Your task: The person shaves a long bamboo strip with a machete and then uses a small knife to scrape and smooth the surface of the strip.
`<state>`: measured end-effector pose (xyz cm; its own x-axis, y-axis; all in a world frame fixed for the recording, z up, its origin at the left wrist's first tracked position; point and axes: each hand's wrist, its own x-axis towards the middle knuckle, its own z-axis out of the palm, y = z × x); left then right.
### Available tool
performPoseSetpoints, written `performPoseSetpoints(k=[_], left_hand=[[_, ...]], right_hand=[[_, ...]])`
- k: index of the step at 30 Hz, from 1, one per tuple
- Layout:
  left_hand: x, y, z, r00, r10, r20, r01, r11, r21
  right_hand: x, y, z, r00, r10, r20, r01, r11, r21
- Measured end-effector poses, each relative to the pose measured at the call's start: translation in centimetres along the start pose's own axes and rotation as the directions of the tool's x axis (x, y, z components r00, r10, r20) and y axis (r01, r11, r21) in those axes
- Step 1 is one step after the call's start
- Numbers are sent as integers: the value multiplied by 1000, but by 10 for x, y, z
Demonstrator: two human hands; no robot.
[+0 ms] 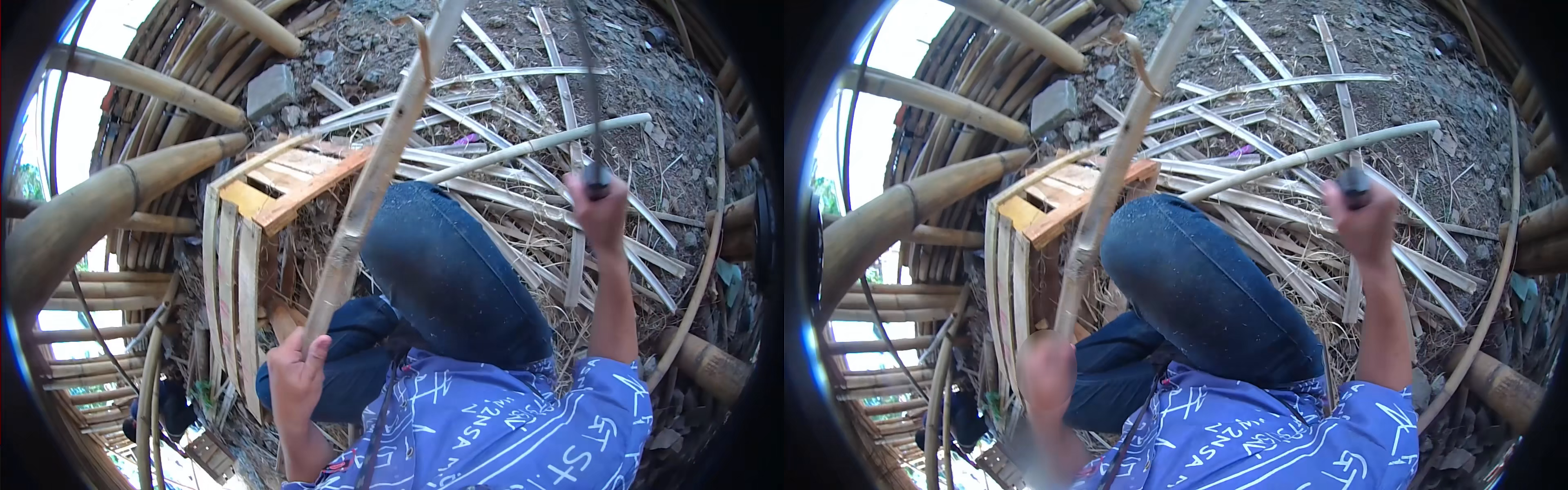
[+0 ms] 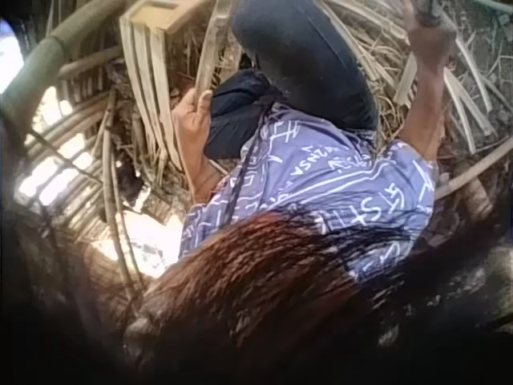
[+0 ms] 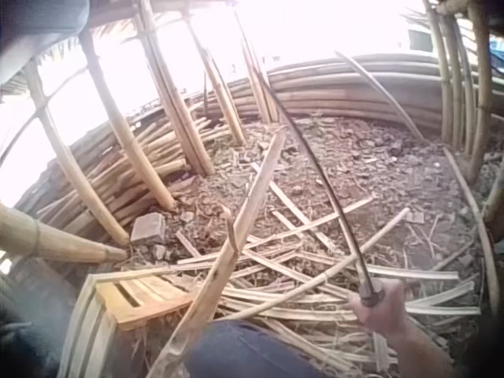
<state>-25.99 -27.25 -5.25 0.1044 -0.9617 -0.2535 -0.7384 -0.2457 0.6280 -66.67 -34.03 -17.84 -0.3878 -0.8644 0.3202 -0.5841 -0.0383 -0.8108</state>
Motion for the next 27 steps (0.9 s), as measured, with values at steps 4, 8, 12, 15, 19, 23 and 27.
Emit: performPoseSetpoints(k=[4, 8, 12, 15, 19, 23, 27], left_hand=[[-1, 18, 18, 996, 73, 44, -75, 996, 49], [-12, 34, 30, 987, 155, 52, -159, 983, 96], [-19, 17, 23, 985, 169, 28, -171, 970, 170], [-17, 34, 26, 985, 173, 23, -174, 965, 194], [-14, 10, 17, 977, 210, 26, -211, 957, 200], [-35, -33, -14, 995, -42, -86, 50, 995, 89], [-36, -47, -16, 990, -105, -97, 103, 994, -31]], right_hand=[[-2, -66, 15, 957, -182, 225, 197, 979, -45], [9, -72, 23, 925, -243, 291, 318, 916, -246], [53, -7, 22, 987, -41, 153, 105, 891, -441], [57, 28, 6, 997, -61, 51, 79, 816, -573], [64, 44, 2, 999, 34, -13, -36, 833, -552], [73, 150, -71, 918, 271, -288, -392, 728, -562], [1, 167, -83, 774, 555, -304, -592, 805, -37]])
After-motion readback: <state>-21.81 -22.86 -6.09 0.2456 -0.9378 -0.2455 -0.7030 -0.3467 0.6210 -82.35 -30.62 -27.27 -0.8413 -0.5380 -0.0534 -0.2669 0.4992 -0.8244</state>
